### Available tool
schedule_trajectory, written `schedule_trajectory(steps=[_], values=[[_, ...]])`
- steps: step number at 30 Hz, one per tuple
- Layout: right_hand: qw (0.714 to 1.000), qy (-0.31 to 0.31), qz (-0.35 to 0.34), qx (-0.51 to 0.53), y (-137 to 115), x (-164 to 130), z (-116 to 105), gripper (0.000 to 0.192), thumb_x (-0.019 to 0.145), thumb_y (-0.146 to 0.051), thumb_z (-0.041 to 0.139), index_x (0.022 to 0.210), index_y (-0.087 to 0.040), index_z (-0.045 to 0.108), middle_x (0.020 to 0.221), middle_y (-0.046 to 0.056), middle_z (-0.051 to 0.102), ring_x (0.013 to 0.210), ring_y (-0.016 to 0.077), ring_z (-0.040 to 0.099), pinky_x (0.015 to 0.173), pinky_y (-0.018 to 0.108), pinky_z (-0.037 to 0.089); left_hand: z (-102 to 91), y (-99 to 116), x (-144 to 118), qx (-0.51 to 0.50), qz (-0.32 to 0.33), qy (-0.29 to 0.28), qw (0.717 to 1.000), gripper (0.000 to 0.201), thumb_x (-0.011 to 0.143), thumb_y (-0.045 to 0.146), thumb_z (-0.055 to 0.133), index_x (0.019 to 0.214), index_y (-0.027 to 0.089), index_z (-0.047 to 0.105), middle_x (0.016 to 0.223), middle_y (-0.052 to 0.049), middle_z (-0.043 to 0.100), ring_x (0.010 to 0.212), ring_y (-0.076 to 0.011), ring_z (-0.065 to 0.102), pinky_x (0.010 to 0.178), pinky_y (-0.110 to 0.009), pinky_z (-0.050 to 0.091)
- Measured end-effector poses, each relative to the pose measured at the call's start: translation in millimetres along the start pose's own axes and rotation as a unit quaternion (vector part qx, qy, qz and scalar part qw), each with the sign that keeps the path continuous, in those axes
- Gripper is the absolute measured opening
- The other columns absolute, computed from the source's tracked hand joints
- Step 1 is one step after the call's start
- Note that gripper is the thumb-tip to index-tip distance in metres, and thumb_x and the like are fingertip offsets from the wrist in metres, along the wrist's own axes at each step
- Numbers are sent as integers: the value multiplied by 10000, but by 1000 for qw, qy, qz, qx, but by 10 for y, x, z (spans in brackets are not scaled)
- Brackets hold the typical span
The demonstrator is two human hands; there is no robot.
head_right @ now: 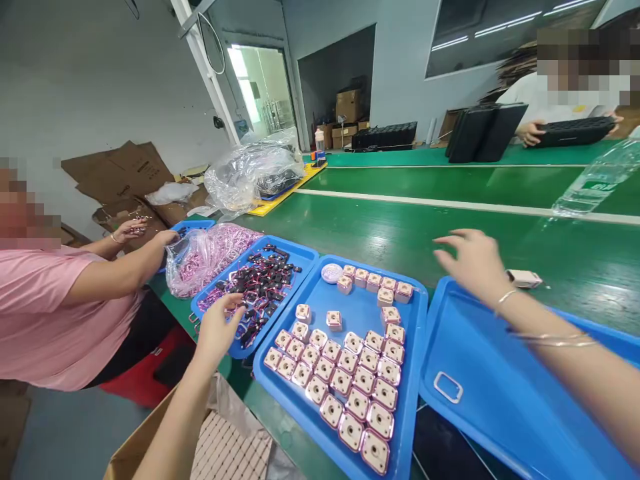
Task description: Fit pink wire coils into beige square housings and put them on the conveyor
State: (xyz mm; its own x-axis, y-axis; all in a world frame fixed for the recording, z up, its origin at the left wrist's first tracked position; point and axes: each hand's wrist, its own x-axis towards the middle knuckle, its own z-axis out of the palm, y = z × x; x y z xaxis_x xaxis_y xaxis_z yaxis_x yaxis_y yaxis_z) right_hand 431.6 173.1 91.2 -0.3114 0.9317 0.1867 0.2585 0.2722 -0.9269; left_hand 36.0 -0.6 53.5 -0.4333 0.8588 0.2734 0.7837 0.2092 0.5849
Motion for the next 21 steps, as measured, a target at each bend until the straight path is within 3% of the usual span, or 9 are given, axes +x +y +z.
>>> schedule_trajectory(steps=[2,5,8,11,15,17,19,21], values=[[996,-51,-28,-61,-23,-57,431,119,695,-280,685,804,-252,724,938,75,705,1052,354,602,919,463,419,-36,-123,187,47,7,0,999,254,832,125,570,1084,127,601,1051,-108,651,1006,-242,612,943,-455,457],[977,-164,-65,-121,-48,-195,1058,397,618,-228,748,1013,-260,729,1093,72,695,1045,332,622,929,439,439,7,-171,411,112,31,-27,993,271,867,230,606,1117,129,584,1119,-91,621,1063,-229,587,947,-462,463],[958,-220,-71,-171,-19,-299,1409,350,649,-183,702,994,-232,733,1034,93,711,924,311,669,831,399,482,120,-160,540,169,45,-64,983,288,886,328,595,1098,133,593,1131,-86,608,1054,-226,586,917,-459,484],[951,-220,-58,-209,22,-345,1443,204,691,-150,626,867,-199,718,887,103,725,836,301,679,755,371,487,220,-160,558,203,46,-86,974,268,890,329,590,1071,131,602,1111,-82,613,1025,-216,595,893,-444,499],[959,-174,-28,-221,-45,-463,1246,208,762,-177,533,937,-207,641,903,105,723,839,296,674,741,387,495,233,-191,477,222,35,-75,972,291,899,308,578,1135,138,573,1169,-91,586,1046,-221,586,881,-433,510],[976,-155,2,-154,-129,-570,1135,188,788,-257,541,960,-226,610,930,98,726,853,299,681,751,403,511,193,-207,444,233,25,-84,968,269,904,305,571,1114,137,582,1147,-87,596,1024,-212,595,869,-422,516],[988,-138,63,-20,-223,-688,1045,207,775,-368,603,941,-243,600,960,105,729,883,313,686,765,410,523,140,-207,438,245,14,-108,963,244,909,312,564,1071,134,599,1087,-77,619,971,-194,611,846,-405,524],[976,-128,142,100,-311,-791,985,257,752,-435,660,932,-260,604,968,112,733,915,319,684,774,397,524,92,-179,459,258,1,-128,958,250,909,330,563,1060,135,603,1060,-73,628,944,-187,618,837,-399,526]])
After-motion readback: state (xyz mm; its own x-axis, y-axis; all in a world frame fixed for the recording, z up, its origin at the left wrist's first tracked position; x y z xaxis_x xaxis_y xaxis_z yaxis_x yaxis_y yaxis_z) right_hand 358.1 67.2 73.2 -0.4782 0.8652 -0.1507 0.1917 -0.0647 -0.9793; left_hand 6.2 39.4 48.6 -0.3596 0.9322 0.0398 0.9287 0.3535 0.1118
